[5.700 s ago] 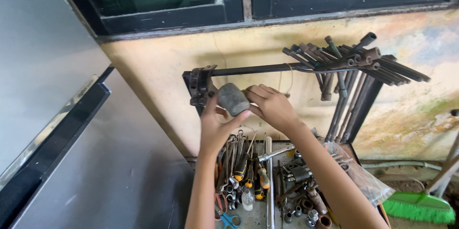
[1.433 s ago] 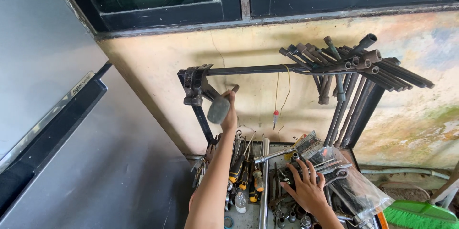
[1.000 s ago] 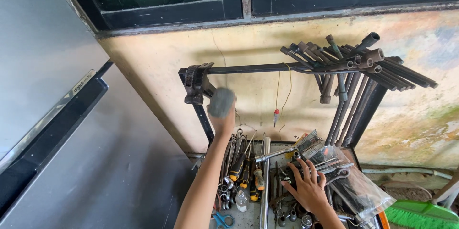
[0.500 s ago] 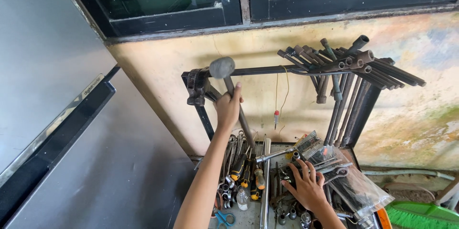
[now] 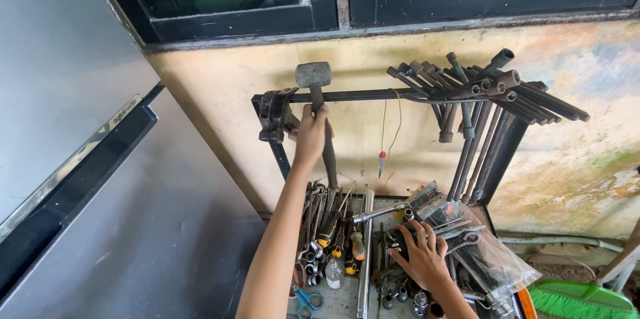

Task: Sorting and inspecting various mechanical tools and parts on a workbench.

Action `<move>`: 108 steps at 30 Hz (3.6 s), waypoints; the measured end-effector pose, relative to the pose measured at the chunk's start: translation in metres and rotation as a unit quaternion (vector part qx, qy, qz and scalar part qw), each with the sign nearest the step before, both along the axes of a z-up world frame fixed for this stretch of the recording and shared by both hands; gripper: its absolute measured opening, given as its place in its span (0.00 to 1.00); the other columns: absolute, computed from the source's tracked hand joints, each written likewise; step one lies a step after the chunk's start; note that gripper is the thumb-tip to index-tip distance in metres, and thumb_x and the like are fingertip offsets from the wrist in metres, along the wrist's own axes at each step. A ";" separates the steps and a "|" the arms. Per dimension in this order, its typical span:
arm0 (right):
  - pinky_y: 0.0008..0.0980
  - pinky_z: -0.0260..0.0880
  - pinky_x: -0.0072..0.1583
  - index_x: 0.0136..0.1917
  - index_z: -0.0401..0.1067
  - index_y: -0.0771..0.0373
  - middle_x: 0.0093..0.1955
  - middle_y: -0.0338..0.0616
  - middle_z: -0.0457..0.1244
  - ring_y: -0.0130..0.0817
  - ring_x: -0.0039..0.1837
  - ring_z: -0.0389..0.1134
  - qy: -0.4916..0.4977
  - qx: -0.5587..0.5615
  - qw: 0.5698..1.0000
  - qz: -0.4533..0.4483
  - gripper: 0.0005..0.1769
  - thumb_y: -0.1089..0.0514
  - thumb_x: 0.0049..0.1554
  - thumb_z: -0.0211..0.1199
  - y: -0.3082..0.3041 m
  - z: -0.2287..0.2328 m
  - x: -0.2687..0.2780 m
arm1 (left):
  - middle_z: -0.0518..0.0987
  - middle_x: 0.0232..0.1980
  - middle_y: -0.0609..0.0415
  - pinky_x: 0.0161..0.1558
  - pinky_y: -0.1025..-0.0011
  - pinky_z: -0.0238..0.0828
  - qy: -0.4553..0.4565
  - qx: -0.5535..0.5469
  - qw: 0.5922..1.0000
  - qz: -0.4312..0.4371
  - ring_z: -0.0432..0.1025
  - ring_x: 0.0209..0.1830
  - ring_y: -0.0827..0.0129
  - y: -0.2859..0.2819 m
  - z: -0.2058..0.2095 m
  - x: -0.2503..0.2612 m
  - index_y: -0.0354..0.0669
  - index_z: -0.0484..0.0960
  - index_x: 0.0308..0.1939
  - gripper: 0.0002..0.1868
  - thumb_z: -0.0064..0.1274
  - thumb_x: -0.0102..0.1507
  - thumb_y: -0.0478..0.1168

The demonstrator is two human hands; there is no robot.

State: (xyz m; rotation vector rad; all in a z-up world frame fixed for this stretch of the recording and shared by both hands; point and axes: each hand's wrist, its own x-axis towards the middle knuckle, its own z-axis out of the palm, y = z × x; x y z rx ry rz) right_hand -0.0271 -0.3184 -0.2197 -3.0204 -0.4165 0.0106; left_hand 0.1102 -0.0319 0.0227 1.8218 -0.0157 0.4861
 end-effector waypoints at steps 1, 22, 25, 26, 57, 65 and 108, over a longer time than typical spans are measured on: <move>0.62 0.39 0.73 0.80 0.49 0.43 0.79 0.42 0.40 0.46 0.81 0.34 0.001 0.000 1.000 0.001 0.43 0.23 0.58 0.44 0.000 0.001 -0.001 | 0.74 0.20 0.54 0.26 0.72 0.68 0.001 0.000 1.000 0.001 0.72 0.17 0.68 0.006 -0.001 0.002 0.35 0.67 0.47 0.19 0.38 0.70 0.51; 0.59 0.40 0.73 0.79 0.51 0.41 0.78 0.41 0.43 0.44 0.81 0.37 -0.023 0.025 0.999 -0.010 0.45 0.23 0.55 0.50 0.003 0.005 -0.004 | 0.80 0.31 0.55 0.50 0.72 0.66 0.127 -0.212 0.960 -0.134 0.77 0.36 0.71 0.015 -0.018 -0.023 0.39 0.75 0.46 0.17 0.48 0.69 0.51; 0.59 0.39 0.73 0.80 0.51 0.40 0.79 0.40 0.42 0.43 0.81 0.37 -0.016 0.017 1.000 -0.015 0.45 0.23 0.55 0.49 0.003 0.005 -0.004 | 0.78 0.27 0.55 0.46 0.72 0.67 0.079 -0.215 0.961 -0.156 0.74 0.32 0.71 0.019 -0.025 -0.029 0.39 0.78 0.44 0.14 0.49 0.67 0.48; 0.58 0.40 0.73 0.79 0.51 0.40 0.79 0.40 0.43 0.43 0.80 0.38 -0.022 0.021 0.999 -0.014 0.45 0.23 0.55 0.49 0.003 0.005 -0.005 | 0.74 0.24 0.56 0.44 0.72 0.68 0.054 -0.210 0.965 -0.151 0.73 0.31 0.71 0.021 -0.027 -0.031 0.38 0.76 0.42 0.14 0.49 0.68 0.47; 0.59 0.39 0.73 0.78 0.53 0.43 0.78 0.42 0.44 0.45 0.80 0.38 -0.025 0.044 0.999 -0.010 0.44 0.24 0.55 0.51 0.002 0.011 -0.005 | 0.81 0.37 0.43 0.56 0.48 0.47 0.013 0.267 0.927 0.262 0.73 0.35 0.51 0.009 -0.090 -0.018 0.35 0.66 0.55 0.19 0.37 0.74 0.50; 0.59 0.39 0.73 0.79 0.53 0.42 0.78 0.42 0.43 0.46 0.80 0.38 -0.012 0.046 0.999 -0.013 0.44 0.25 0.56 0.51 0.004 0.016 -0.008 | 0.81 0.38 0.44 0.56 0.50 0.47 0.032 0.209 0.959 0.190 0.73 0.42 0.54 0.027 -0.100 -0.008 0.35 0.71 0.55 0.25 0.41 0.72 0.55; 0.60 0.39 0.72 0.78 0.53 0.45 0.77 0.45 0.44 0.47 0.80 0.38 -0.029 0.046 0.999 -0.001 0.44 0.24 0.56 0.50 0.002 0.009 -0.005 | 0.82 0.54 0.52 0.59 0.48 0.50 0.043 0.184 0.949 0.252 0.70 0.59 0.57 0.002 -0.111 -0.015 0.44 0.79 0.54 0.27 0.49 0.65 0.61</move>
